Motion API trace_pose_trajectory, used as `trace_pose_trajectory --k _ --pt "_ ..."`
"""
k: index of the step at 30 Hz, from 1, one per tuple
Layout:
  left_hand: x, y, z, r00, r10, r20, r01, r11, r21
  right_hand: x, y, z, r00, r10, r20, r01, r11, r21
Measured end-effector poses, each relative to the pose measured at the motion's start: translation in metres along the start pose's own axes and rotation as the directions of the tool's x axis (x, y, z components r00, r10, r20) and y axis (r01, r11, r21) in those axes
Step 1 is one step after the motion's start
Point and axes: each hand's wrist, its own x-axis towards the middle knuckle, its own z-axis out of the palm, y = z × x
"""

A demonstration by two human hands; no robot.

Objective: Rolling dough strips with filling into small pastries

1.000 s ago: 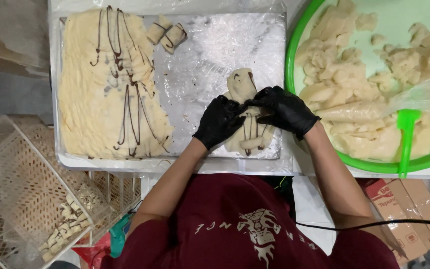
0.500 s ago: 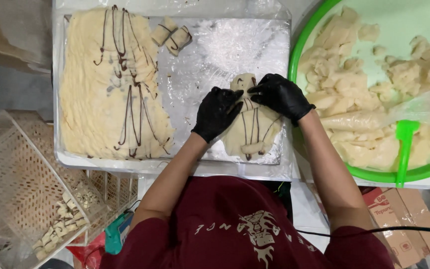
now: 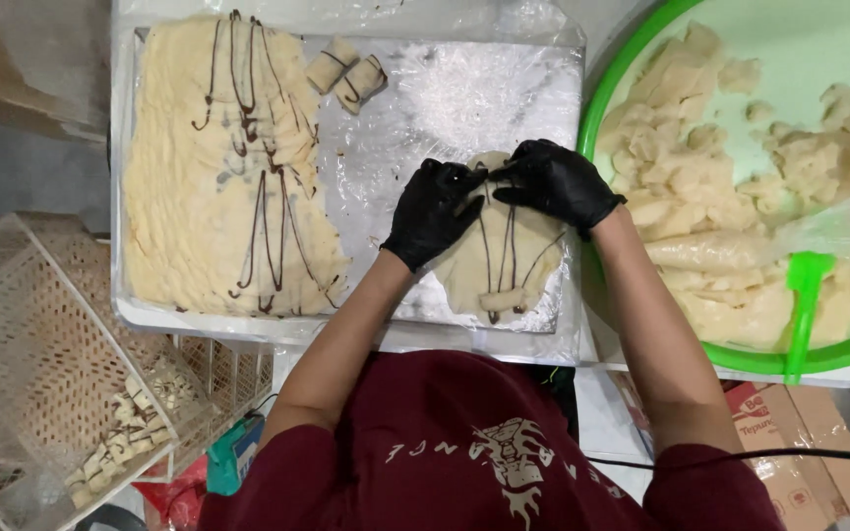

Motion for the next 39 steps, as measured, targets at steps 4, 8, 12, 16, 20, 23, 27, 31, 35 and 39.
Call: trace_pose_trajectory --k 4,8,12,16,20,23,27,31,35,39 --pt "0.003 0.011 -0.003 0.999 0.037 -0.033 -0.033 0.994 0.103 0.013 -0.005 -0.009 0.997 0.062 -0.038 -0.063 0.997 -0.035" --pt "-0.006 0.006 0.008 0.999 0.034 -0.029 -0.030 0.990 0.139 0.010 -0.006 -0.012 0.997 0.037 -0.062 -0.039 0.999 -0.031" --pt "-0.005 0.008 0.012 0.999 0.008 -0.053 -0.001 0.991 0.136 0.012 -0.007 -0.005 0.995 0.103 0.004 -0.103 0.994 0.044" --pt "0.004 -0.001 0.019 0.991 -0.109 0.083 0.104 0.992 0.064 0.027 0.010 0.000 0.998 0.062 -0.004 -0.062 0.997 -0.043" --pt "0.016 -0.033 0.026 0.988 -0.139 0.070 0.134 0.988 0.080 0.051 0.002 -0.016 0.972 0.233 -0.009 -0.233 0.972 -0.037" --pt "0.029 -0.042 0.025 0.989 -0.149 -0.014 0.149 0.973 0.177 0.055 0.021 -0.010 0.965 0.237 -0.110 -0.246 0.966 -0.079" --pt "0.046 -0.032 0.025 0.948 -0.185 0.258 0.190 0.982 0.003 0.029 -0.005 -0.014 0.928 0.254 -0.272 -0.272 0.962 -0.031" --pt "0.061 -0.043 0.031 0.927 -0.187 0.326 0.232 0.967 -0.104 -0.019 -0.055 -0.036 0.859 0.191 -0.475 0.004 0.925 0.380" --pt "0.079 -0.061 0.013 0.912 -0.303 0.275 0.387 0.859 -0.336 -0.081 -0.054 -0.037 0.867 0.225 -0.444 -0.018 0.906 0.423" --pt "0.082 -0.136 0.018 0.935 -0.353 0.040 0.355 0.930 -0.093 -0.119 -0.055 -0.045 0.828 0.313 -0.465 -0.118 0.908 0.402"
